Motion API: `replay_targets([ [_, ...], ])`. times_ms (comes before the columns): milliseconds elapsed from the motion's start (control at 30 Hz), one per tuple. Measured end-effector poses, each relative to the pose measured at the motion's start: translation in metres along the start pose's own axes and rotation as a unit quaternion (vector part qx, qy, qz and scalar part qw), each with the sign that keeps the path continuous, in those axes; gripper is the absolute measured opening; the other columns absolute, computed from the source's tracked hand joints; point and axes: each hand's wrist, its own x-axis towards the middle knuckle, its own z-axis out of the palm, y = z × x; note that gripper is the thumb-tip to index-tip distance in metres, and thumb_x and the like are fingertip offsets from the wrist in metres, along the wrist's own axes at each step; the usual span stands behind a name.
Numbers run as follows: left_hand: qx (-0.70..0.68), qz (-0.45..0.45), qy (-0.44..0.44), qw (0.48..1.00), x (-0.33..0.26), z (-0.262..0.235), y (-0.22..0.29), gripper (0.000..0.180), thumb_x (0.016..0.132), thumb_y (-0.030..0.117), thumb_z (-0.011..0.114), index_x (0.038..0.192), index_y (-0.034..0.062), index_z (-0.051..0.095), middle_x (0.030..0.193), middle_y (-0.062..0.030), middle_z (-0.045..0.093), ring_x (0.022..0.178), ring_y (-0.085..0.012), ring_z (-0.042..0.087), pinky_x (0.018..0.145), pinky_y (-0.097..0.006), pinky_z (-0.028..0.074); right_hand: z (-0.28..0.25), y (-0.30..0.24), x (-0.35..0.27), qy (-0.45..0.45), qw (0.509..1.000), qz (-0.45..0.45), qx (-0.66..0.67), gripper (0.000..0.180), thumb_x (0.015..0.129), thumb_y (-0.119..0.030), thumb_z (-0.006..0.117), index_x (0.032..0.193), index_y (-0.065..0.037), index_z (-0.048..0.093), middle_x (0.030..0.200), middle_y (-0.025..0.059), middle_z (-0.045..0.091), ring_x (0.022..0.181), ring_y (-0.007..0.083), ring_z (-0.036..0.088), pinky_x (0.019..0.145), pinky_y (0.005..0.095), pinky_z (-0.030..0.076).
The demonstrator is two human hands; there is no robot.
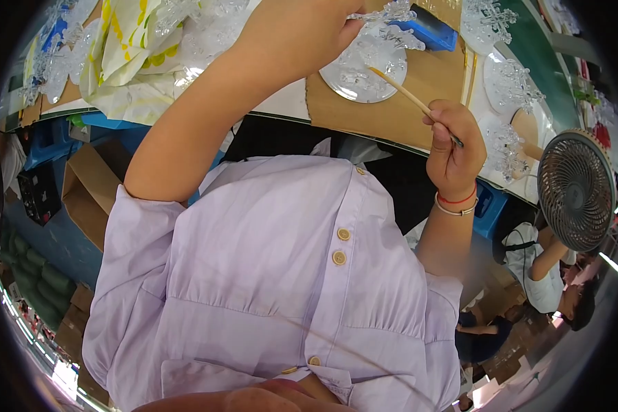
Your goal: Applying adhesive to small crystal or glass pieces to assemble decorative fixtures.
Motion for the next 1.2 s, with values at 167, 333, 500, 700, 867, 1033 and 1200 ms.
replay_targets([
  [167, 0.016, 0.009, 0.013, 1.0, -0.001, 0.0, -0.001, 0.01, 0.077, 0.006, 0.056, 0.071, 0.0017, 0.062, 0.063, -0.0198, 0.063, 0.06, -0.0345, 0.065, 0.055, -0.042, 0.052, 0.002, -0.003, 0.004, -0.015, 0.999, -0.03, -0.033, 0.014, 0.098, -0.009, 0.05, 0.104, 0.004, 0.053, 0.09, 0.0195, 0.063, 0.073, 0.0199, 0.063, 0.064, 0.0286, 0.051],
  [333, 0.025, 0.024, 0.013, 0.999, 0.002, 0.002, -0.003, 0.009, 0.076, 0.005, 0.056, 0.071, 0.0019, 0.062, 0.063, -0.0193, 0.063, 0.059, -0.0337, 0.065, 0.055, -0.041, 0.053, 0.001, 0.012, -0.001, 0.064, 0.994, 0.06, 0.06, 0.013, 0.097, -0.005, 0.05, 0.104, 0.005, 0.054, 0.09, 0.0206, 0.064, 0.072, 0.0212, 0.065, 0.064, 0.0296, 0.054],
  [500, 0.018, 0.015, 0.015, 1.0, 0.001, 0.001, 0.0, 0.009, 0.077, 0.005, 0.056, 0.072, 0.0028, 0.063, 0.063, -0.019, 0.063, 0.06, -0.0331, 0.066, 0.055, -0.041, 0.053, -0.001, 0.003, 0.004, -0.046, 0.998, -0.042, -0.032, 0.009, 0.094, 0.0, 0.052, 0.101, 0.005, 0.055, 0.091, 0.0206, 0.065, 0.075, 0.024, 0.067, 0.067, 0.0319, 0.056],
  [700, 0.018, 0.021, 0.011, 1.0, 0.003, 0.002, -0.002, 0.009, 0.077, 0.005, 0.056, 0.073, 0.003, 0.064, 0.065, -0.0194, 0.064, 0.061, -0.0339, 0.066, 0.056, -0.042, 0.054, -0.008, -0.003, 0.023, -0.114, 0.99, -0.062, -0.058, 0.008, 0.091, 0.004, 0.054, 0.098, 0.004, 0.057, 0.091, 0.0183, 0.066, 0.077, 0.0244, 0.069, 0.068, 0.0308, 0.056],
  [867, 0.03, 0.009, 0.008, 0.999, -0.001, 0.014, -0.006, 0.008, 0.079, 0.009, 0.058, 0.075, 0.0049, 0.064, 0.066, -0.0163, 0.064, 0.063, -0.0327, 0.066, 0.057, -0.041, 0.053, 0.002, -0.001, 0.018, -0.096, 0.984, -0.115, -0.098, 0.011, 0.083, 0.007, 0.061, 0.092, 0.001, 0.057, 0.094, 0.017, 0.067, 0.08, 0.0268, 0.069, 0.068, 0.0342, 0.055],
  [1033, 0.029, 0.0, -0.01, 1.0, 0.0, 0.008, 0.002, 0.007, 0.079, 0.009, 0.058, 0.079, 0.0076, 0.065, 0.067, -0.0129, 0.065, 0.065, -0.0325, 0.065, 0.058, -0.042, 0.052, 0.026, -0.039, 0.033, -0.138, 0.961, -0.16, -0.177, 0.014, 0.079, 0.003, 0.065, 0.089, 0.0, 0.056, 0.087, 0.0158, 0.063, 0.072, 0.0311, 0.062, 0.061, 0.0372, 0.05],
  [1200, 0.034, 0.019, 0.02, 0.999, -0.006, 0.004, 0.005, 0.006, 0.081, 0.01, 0.059, 0.081, 0.0058, 0.063, 0.07, -0.0122, 0.065, 0.066, -0.0316, 0.065, 0.058, -0.042, 0.051, 0.022, -0.043, 0.042, -0.134, 0.965, -0.116, -0.195, 0.014, 0.08, -0.003, 0.066, 0.087, -0.001, 0.054, 0.081, 0.0136, 0.06, 0.068, 0.0314, 0.059, 0.059, 0.0368, 0.048],
])
